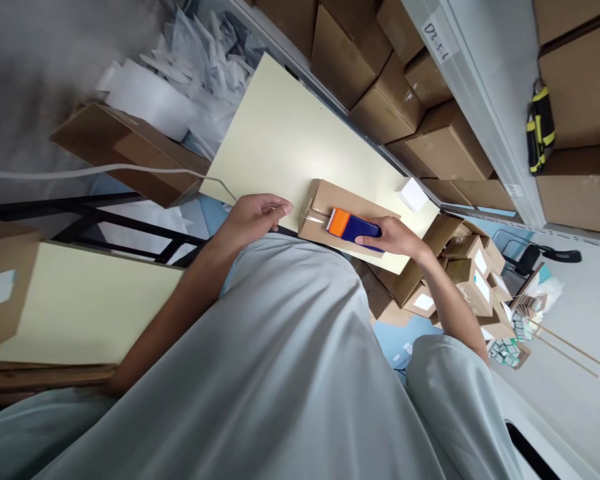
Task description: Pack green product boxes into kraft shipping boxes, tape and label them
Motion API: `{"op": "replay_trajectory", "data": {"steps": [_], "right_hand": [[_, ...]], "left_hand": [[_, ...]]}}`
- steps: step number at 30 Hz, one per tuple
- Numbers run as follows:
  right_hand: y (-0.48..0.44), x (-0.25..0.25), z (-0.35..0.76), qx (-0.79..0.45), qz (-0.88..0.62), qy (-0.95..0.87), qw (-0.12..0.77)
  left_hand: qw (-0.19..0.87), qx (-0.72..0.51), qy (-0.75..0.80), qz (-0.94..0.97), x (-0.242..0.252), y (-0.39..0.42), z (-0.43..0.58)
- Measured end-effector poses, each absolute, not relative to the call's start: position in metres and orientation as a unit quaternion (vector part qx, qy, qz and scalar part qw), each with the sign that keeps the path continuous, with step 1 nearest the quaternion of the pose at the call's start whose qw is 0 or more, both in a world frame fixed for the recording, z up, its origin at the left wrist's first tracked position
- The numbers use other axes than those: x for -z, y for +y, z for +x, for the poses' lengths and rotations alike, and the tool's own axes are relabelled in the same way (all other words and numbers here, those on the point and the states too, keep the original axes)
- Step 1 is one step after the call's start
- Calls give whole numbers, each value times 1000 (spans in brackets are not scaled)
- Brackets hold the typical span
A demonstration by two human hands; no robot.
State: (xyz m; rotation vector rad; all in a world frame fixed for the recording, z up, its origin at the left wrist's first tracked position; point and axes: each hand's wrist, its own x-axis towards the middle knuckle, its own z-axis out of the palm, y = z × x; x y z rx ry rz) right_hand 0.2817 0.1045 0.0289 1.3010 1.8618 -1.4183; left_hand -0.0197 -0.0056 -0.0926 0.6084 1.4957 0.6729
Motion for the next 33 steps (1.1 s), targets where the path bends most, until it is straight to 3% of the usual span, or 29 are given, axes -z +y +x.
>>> {"op": "replay_trajectory", "data": {"steps": [11, 19, 23, 28, 33], "right_hand": [[109, -8, 274, 515, 474, 668, 251], [104, -6, 269, 484, 504, 661, 274], [102, -9, 264, 462, 508, 663, 299], [102, -10, 262, 454, 506, 664, 313], [103, -4, 265, 443, 490, 679, 320]], "left_hand": [[656, -305, 652, 229, 133, 0, -17], [729, -316, 577, 189, 171, 2, 1], [697, -296, 622, 201, 183, -4, 0], [576, -298, 698, 304, 176, -23, 0], [626, -316, 561, 440, 145, -54, 31]]}}
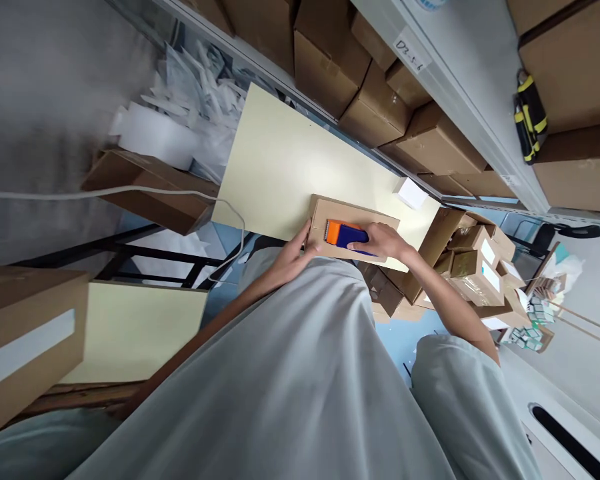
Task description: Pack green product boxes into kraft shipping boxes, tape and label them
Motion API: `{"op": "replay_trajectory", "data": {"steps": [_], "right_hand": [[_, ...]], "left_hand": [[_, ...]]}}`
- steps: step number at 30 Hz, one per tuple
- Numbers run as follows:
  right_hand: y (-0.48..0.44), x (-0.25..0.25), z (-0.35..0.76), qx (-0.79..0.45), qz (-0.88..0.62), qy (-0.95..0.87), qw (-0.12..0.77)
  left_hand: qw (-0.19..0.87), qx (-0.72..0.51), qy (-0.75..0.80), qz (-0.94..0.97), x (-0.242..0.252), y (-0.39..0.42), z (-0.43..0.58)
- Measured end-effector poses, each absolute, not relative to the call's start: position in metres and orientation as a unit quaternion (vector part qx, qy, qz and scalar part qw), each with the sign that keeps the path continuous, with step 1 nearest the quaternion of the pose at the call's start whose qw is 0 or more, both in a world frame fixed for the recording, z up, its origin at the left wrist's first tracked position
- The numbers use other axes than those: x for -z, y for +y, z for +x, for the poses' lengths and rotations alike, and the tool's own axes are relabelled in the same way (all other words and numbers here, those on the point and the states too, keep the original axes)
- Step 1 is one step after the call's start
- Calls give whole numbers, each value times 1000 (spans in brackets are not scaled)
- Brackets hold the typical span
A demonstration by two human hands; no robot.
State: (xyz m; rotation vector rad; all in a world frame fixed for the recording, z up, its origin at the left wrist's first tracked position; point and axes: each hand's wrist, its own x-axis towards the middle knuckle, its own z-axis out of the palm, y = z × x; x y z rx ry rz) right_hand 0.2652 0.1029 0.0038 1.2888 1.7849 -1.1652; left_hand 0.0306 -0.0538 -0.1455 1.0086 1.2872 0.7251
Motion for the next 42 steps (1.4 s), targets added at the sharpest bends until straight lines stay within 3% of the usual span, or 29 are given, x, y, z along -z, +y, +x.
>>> {"op": "replay_trajectory", "data": {"steps": [9, 15, 30, 38, 42], "right_hand": [[107, 4, 266, 408, 464, 713, 332], [114, 3, 281, 533, 426, 671, 290], [107, -30, 498, 618, 479, 553, 288], [105, -14, 528, 527, 524, 592, 312], [109, 3, 532, 565, 501, 574, 317]], "left_hand": [[394, -155, 563, 710, 142, -34, 58], [286, -10, 618, 732, 125, -29, 74], [284, 37, 618, 732, 133, -23, 77], [296, 50, 626, 720, 116, -19, 88], [298, 74, 629, 714, 109, -17, 92]]}}
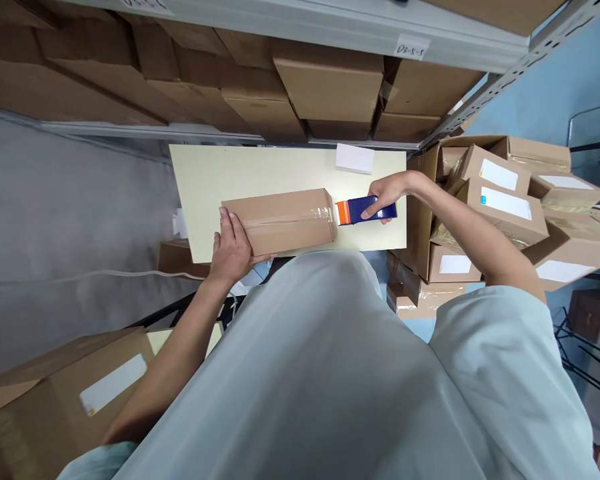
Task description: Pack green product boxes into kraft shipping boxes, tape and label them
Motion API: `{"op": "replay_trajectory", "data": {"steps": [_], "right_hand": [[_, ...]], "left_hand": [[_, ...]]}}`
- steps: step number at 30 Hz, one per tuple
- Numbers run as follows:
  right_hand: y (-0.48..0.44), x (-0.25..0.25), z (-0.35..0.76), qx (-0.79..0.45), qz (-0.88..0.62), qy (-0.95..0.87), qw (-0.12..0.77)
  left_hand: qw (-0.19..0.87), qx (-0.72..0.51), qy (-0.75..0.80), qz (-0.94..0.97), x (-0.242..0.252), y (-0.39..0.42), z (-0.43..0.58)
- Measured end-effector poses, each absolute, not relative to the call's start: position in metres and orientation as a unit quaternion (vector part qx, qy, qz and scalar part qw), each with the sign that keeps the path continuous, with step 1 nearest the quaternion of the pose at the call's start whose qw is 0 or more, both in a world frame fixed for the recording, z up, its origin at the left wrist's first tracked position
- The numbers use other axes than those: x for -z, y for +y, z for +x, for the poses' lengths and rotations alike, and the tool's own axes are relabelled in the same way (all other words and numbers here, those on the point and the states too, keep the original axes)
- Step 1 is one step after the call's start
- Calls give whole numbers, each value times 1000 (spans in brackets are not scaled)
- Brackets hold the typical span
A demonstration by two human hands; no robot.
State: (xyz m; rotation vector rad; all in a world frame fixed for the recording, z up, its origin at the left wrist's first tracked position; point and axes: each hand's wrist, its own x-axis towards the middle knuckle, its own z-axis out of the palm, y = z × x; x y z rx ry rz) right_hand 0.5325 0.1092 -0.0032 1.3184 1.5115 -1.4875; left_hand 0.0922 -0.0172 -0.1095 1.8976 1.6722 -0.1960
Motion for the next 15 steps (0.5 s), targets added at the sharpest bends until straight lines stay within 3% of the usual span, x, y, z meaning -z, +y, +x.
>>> {"op": "replay_trajectory", "data": {"steps": [15], "right_hand": [[100, 20, 543, 592, 517, 531, 317]], "left_hand": [[276, 94, 630, 720, 108, -16, 96]]}}
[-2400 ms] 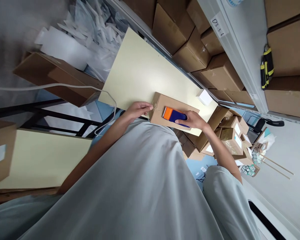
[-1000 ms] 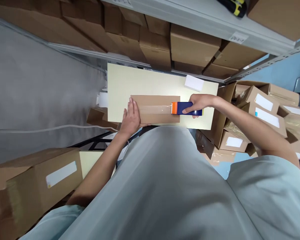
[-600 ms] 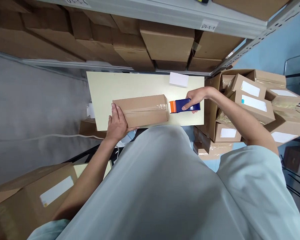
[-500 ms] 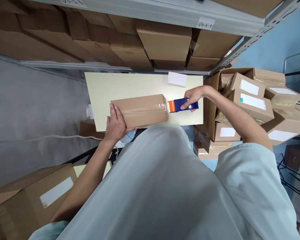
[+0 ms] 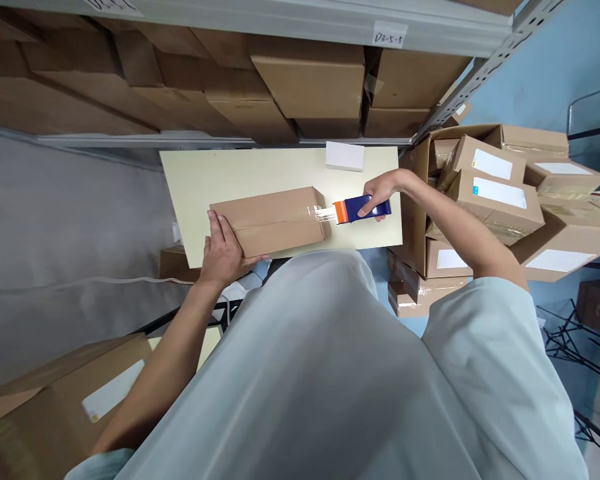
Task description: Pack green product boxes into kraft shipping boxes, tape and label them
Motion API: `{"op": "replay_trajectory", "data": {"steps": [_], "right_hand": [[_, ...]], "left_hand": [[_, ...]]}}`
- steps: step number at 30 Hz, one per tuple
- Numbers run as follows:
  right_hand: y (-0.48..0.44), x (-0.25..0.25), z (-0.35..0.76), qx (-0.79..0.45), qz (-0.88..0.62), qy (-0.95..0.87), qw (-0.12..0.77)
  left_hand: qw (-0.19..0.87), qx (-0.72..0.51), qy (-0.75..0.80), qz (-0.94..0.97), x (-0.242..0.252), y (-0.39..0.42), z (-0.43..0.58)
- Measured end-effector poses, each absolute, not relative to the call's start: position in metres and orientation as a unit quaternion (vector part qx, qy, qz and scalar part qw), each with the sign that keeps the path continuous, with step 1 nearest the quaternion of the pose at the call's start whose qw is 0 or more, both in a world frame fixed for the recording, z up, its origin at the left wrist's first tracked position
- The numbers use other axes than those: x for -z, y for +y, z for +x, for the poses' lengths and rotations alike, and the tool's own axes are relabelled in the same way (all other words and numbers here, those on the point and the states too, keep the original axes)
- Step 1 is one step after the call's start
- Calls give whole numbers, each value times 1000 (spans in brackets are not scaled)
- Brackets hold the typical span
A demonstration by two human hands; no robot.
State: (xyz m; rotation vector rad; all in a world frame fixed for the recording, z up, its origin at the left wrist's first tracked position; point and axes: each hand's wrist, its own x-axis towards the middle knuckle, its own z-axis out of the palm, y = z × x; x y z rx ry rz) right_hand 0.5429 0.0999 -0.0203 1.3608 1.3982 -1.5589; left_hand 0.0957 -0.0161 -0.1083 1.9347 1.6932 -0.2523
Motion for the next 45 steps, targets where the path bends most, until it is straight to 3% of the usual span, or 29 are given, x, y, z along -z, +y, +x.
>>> {"op": "replay_trajectory", "data": {"steps": [12, 19, 33, 38, 45], "right_hand": [[98, 36, 560, 523, 559, 586, 265], [96, 35, 561, 559, 564, 561, 235], [98, 48, 519, 522, 504, 608, 321], [86, 44, 485, 465, 527, 639, 312], [53, 49, 455, 294, 636, 648, 298]], "left_hand": [[266, 90, 628, 726, 111, -16, 98], [271, 85, 629, 724, 112, -17, 97], [265, 92, 628, 726, 114, -16, 97], [257, 105, 633, 723, 110, -16, 103], [233, 93, 643, 723, 102, -20, 107]]}}
